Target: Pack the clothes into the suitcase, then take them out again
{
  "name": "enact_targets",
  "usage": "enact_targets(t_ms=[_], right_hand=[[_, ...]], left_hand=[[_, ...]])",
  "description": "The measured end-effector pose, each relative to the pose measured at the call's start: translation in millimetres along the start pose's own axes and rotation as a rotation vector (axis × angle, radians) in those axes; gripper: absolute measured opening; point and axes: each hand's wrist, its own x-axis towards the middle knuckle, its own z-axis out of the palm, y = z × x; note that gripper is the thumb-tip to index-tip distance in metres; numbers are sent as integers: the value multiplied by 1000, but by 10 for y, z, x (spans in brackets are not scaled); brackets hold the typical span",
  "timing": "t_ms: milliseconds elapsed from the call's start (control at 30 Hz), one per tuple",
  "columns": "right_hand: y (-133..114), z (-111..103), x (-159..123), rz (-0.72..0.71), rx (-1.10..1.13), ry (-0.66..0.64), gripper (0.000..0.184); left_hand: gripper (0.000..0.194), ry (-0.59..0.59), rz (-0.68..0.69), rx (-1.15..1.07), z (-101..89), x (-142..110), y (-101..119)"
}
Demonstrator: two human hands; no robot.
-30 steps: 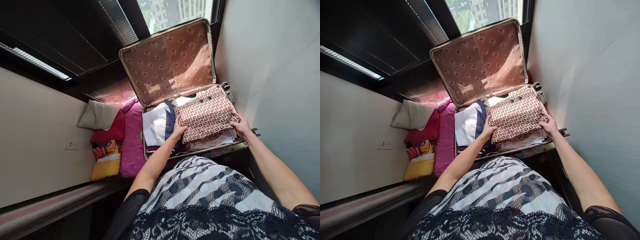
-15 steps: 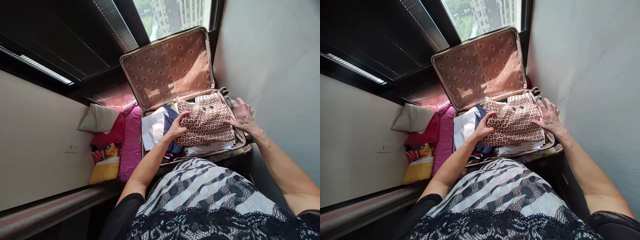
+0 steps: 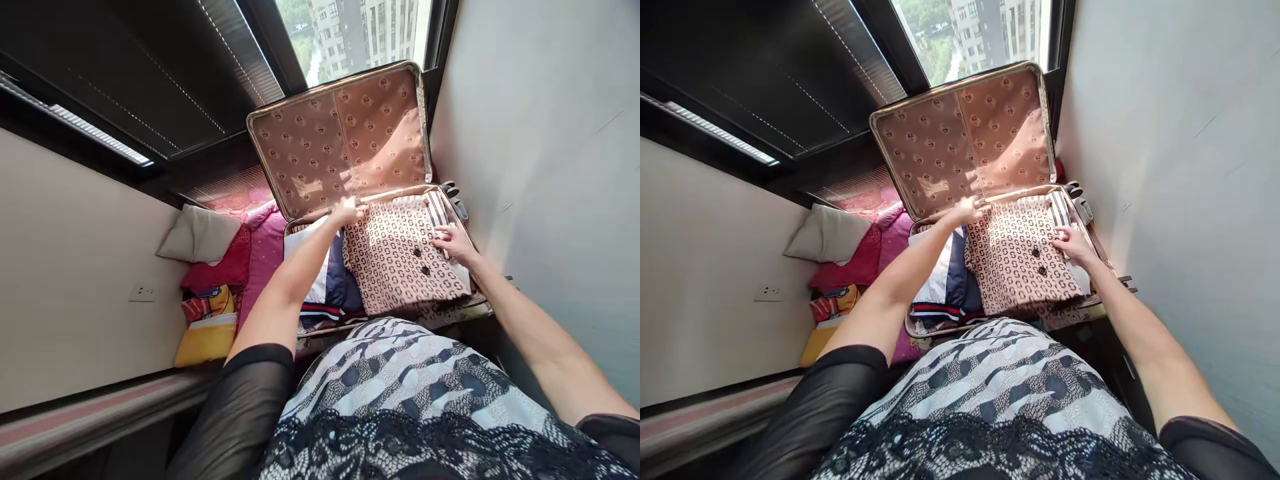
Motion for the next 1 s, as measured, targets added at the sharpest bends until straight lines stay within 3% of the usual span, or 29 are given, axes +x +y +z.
enact_targets(t_ms=[67, 100, 167, 267, 367, 467, 567, 767, 900, 1000], right_hand=[[222, 17, 41, 56, -43, 131, 81], [313, 13, 35, 63, -51, 149, 84], [450, 16, -43, 15, -96, 102, 93], [531, 109, -297, -170, -345, -45, 113], [484, 282, -598, -319, -679, -53, 110], [405, 452, -797, -485, -941, -8, 91], [419, 610, -802, -608, -1094, -91, 82], [641, 816, -553, -470, -1198, -238, 77], [555, 696, -540, -419, -1120, -293, 86], [325, 522, -578, -488, -1049, -274, 89]], left_hand=[[91, -24, -117, 97, 301, -207, -22], [95, -34, -108, 137, 450, -357, -30], [100, -25, 7, 202, 724, -686, -48], [100, -33, 118, 282, 1031, -1100, -80], [96, -68, 161, 331, 1193, -1303, -120], [98, -58, 204, 348, 1262, -1316, -198], [104, -82, 187, 337, 1357, -1230, -328], [103, -203, 79, 341, 1564, -1013, -476], [102, -274, 114, 291, 1396, -1030, -449], [82, -170, 182, 239, 1153, -1236, -554]])
